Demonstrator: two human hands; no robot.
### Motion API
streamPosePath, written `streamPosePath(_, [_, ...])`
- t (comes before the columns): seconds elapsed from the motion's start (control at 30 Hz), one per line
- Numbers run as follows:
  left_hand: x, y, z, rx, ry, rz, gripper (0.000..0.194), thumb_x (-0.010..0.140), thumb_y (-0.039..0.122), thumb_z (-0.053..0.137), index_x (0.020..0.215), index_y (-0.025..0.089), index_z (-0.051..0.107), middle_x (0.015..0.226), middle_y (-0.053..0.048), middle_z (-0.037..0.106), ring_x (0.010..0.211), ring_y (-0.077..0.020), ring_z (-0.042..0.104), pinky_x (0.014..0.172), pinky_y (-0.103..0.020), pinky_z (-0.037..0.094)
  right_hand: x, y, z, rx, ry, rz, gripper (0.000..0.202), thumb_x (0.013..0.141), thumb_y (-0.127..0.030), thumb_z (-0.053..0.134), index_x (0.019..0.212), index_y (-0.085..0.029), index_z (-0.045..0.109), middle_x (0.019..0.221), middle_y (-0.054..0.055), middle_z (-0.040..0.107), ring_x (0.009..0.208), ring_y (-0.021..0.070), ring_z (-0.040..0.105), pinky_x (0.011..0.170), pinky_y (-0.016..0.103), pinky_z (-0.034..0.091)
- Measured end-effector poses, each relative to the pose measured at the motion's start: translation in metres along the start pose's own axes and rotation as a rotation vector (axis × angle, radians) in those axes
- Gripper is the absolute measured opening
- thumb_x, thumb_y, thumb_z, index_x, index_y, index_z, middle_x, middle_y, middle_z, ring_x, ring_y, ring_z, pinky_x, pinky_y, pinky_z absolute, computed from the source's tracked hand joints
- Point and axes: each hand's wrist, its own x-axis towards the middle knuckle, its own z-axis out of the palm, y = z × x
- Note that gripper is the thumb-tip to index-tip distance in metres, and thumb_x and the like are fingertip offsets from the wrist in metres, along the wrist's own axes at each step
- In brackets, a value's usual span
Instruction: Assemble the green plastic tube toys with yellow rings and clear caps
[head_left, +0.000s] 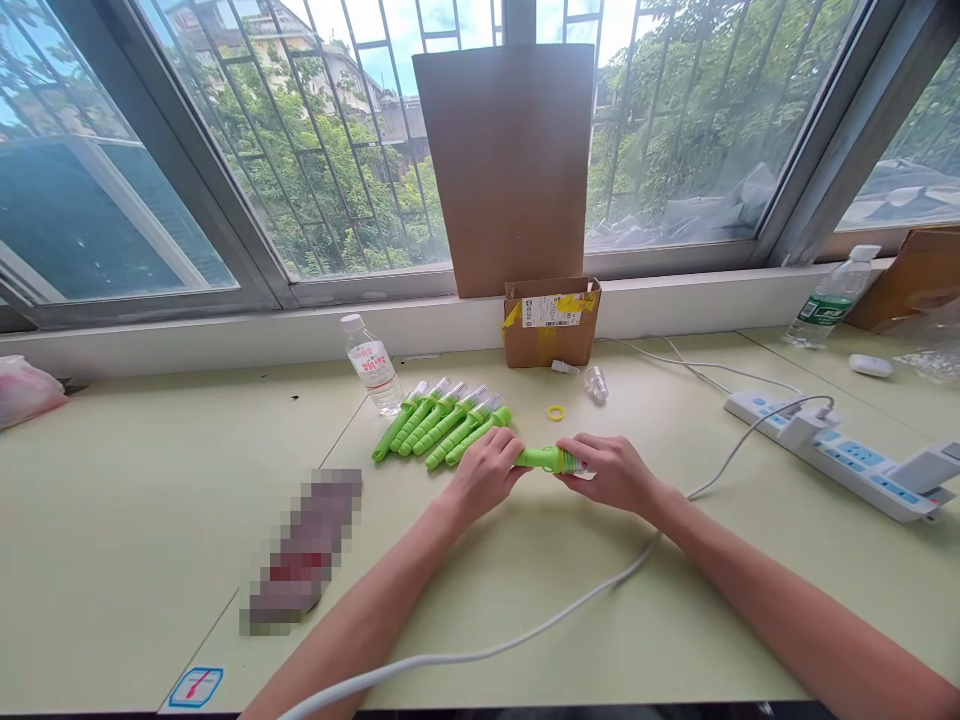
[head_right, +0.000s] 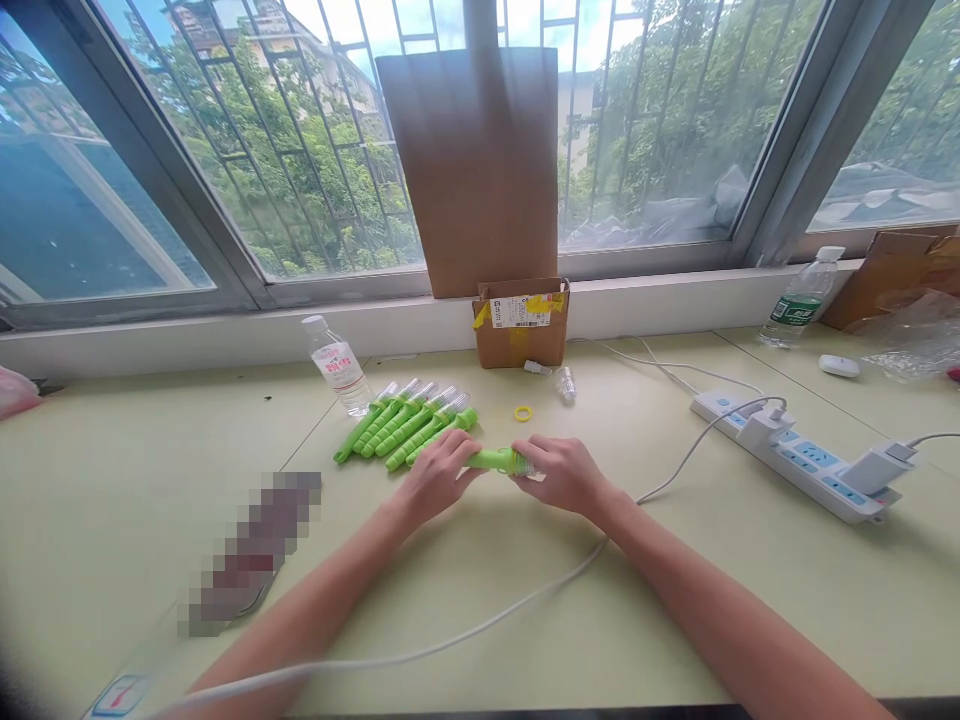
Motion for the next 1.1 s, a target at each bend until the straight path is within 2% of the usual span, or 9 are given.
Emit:
streamPosePath(0.13, [-0.0005,-0.0012,-0.0001,0.003,-0.035,-0.038,0.017,0.088,0.036,0.052,0.092,0.019,0.053,0.087,-0.005,0.061,0.080,-0.0197,0.059,0.063,-0.030,0.045,-0.0001,-0.0001,0.0004,-0.023,0.010,-0.022,0.018,0.085,-0.030,0.054,0.099,-0.021,0.062,0.076,0.000,0.067,0.057,0.0094,0.056,0.052,0.023,0.033])
streamPosePath(0.27, [-0.0027,-0.0027,-0.0003,-0.092,-0.067,-0.161,0.036,0.082,0.051,0.056,0.100,0.019,0.054,0.090,-0.006,0.066,0.080,-0.0206,0.063,0.064,-0.030,0.046,0.0000,-0.0008,0.0009,-0.053,0.009,-0.051,0.019,0.086,-0.030,0.054,0.100,-0.020,0.061,0.079,0.002,0.067,0.060,0.0103,0.057,0.052,0.023,0.034])
streamPosePath(0.4, [-0.0032,-0.0024,-0.0031,-0.155,-0.171,-0.189,0.031,0.086,0.049,0.051,0.095,0.020,0.058,0.084,-0.003,0.067,0.072,-0.0174,0.062,0.061,-0.028,0.044,-0.0004,-0.0007,0.0013,-0.063,0.003,-0.071,0.019,0.087,-0.030,0.053,0.100,-0.019,0.061,0.078,0.002,0.067,0.060,0.0107,0.058,0.053,0.023,0.034])
streamPosePath(0.5, [-0.0022,-0.0021,-0.0043,-0.148,-0.205,-0.178,0.029,0.086,0.047,0.051,0.089,0.019,0.058,0.078,-0.003,0.065,0.069,-0.0166,0.060,0.058,-0.027,0.042,-0.0016,0.0001,0.0025,-0.053,0.000,-0.071,0.019,0.087,-0.031,0.053,0.099,-0.019,0.061,0.077,0.001,0.067,0.060,0.0107,0.058,0.053,0.024,0.033])
streamPosePath(0.73, [-0.0022,-0.0045,-0.0003,-0.091,-0.104,-0.118,0.022,0.083,0.041,0.058,0.087,0.019,0.056,0.079,-0.003,0.063,0.072,-0.0171,0.058,0.059,-0.027,0.042,-0.0026,-0.0014,0.0029,0.003,-0.026,-0.006,0.020,0.083,-0.032,0.056,0.098,-0.020,0.061,0.072,0.000,0.065,0.057,0.0104,0.057,0.051,0.024,0.031])
streamPosePath(0.93, [-0.0017,-0.0032,-0.0008,0.059,0.010,-0.028,0.024,0.090,0.041,0.047,0.085,0.019,0.055,0.076,-0.004,0.059,0.070,-0.0175,0.055,0.059,-0.028,0.040,-0.0003,-0.0030,-0.0017,0.068,-0.064,0.039,0.020,0.081,-0.032,0.057,0.097,-0.019,0.058,0.069,0.000,0.064,0.055,0.0113,0.055,0.053,0.023,0.032])
streamPosePath(1.1, [-0.0003,-0.0012,-0.0025,0.073,0.022,-0.008,0.022,0.091,0.038,0.045,0.084,0.019,0.054,0.076,-0.004,0.057,0.071,-0.0176,0.053,0.061,-0.029,0.040,-0.0004,-0.0041,-0.0001,0.039,-0.059,0.020,0.017,0.082,-0.031,0.055,0.094,-0.019,0.057,0.071,0.000,0.063,0.056,0.0113,0.055,0.052,0.023,0.031])
